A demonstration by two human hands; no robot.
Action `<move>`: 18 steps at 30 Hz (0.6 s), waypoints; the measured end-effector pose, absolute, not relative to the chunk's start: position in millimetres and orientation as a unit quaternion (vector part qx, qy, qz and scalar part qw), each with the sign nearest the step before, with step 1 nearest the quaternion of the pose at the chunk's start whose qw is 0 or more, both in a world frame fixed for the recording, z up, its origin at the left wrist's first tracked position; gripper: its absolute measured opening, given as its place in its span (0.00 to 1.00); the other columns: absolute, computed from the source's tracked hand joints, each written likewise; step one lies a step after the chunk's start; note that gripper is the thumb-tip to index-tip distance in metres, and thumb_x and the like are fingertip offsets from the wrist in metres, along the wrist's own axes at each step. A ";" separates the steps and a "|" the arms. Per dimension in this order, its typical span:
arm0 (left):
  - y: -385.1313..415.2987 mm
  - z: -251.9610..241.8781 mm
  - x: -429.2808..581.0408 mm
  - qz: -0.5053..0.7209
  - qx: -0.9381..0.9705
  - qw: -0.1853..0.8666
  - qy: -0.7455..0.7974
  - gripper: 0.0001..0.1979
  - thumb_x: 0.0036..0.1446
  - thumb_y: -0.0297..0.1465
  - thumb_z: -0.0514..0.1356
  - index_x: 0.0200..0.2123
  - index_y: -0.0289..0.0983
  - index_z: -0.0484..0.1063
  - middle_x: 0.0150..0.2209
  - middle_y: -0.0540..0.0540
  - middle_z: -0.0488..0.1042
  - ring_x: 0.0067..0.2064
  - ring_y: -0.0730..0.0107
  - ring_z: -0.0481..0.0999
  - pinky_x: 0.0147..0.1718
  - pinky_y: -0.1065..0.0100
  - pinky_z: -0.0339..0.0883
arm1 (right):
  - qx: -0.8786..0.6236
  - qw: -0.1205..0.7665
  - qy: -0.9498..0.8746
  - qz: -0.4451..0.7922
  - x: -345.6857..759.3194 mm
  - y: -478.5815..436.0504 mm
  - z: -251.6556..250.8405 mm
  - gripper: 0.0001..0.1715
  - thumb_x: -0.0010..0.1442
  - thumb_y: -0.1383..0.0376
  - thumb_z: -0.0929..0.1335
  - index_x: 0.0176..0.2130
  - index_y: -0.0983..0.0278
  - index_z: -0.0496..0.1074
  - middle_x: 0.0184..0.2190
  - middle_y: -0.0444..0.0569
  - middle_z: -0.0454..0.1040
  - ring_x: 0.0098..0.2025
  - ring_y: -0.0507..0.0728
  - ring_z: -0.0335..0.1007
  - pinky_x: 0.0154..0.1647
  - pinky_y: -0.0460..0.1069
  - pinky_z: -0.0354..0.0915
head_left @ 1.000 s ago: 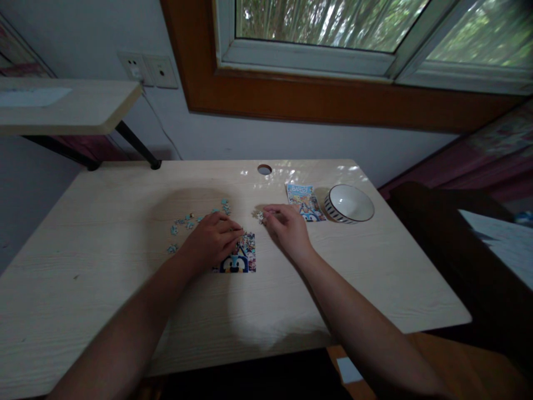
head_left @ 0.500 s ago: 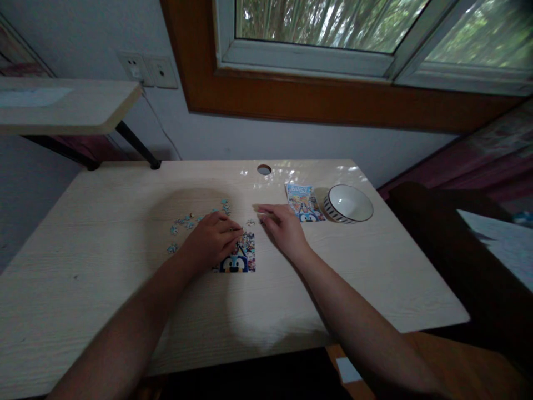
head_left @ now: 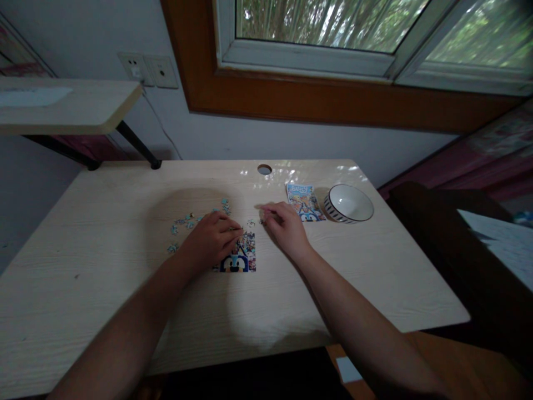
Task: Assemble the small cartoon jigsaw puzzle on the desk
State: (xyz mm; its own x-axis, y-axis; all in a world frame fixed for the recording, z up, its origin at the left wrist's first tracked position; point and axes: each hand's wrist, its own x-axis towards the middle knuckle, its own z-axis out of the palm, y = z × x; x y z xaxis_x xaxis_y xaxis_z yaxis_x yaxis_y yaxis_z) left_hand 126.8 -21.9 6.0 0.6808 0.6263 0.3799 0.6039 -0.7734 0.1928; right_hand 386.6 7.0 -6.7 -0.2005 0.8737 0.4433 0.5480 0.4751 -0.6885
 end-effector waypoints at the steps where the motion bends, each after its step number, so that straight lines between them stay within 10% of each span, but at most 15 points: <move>1: -21.8 5.8 126.7 0.215 0.916 0.026 0.337 0.13 0.70 0.30 0.60 0.54 0.39 0.81 0.51 0.43 0.82 0.53 0.54 0.72 0.56 0.50 0.68 | -0.477 0.420 -0.747 0.195 386.7 6.7 -6.7 0.17 0.64 0.72 0.68 0.48 0.57 0.80 0.41 0.50 0.81 0.45 0.62 0.75 0.51 0.58 0.68; 18: -18.7 0.7 122.1 0.190 0.899 -0.010 0.393 0.15 0.70 0.32 0.60 0.55 0.39 0.80 0.57 0.43 0.79 0.58 0.48 0.69 0.58 0.45 0.67 | -0.482 0.421 -0.748 0.177 390.1 2.6 -5.4 0.14 0.64 0.70 0.68 0.45 0.59 0.82 0.38 0.48 0.81 0.42 0.60 0.74 0.48 0.56 0.66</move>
State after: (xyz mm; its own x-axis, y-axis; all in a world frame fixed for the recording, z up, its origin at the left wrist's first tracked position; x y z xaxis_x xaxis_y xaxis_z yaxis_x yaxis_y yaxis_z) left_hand 122.1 -18.7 0.7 0.6181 0.7040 0.3497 0.7114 -0.6902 0.1321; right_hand 390.1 2.6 -5.4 -0.1821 0.8693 0.4594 0.5720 0.4737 -0.6696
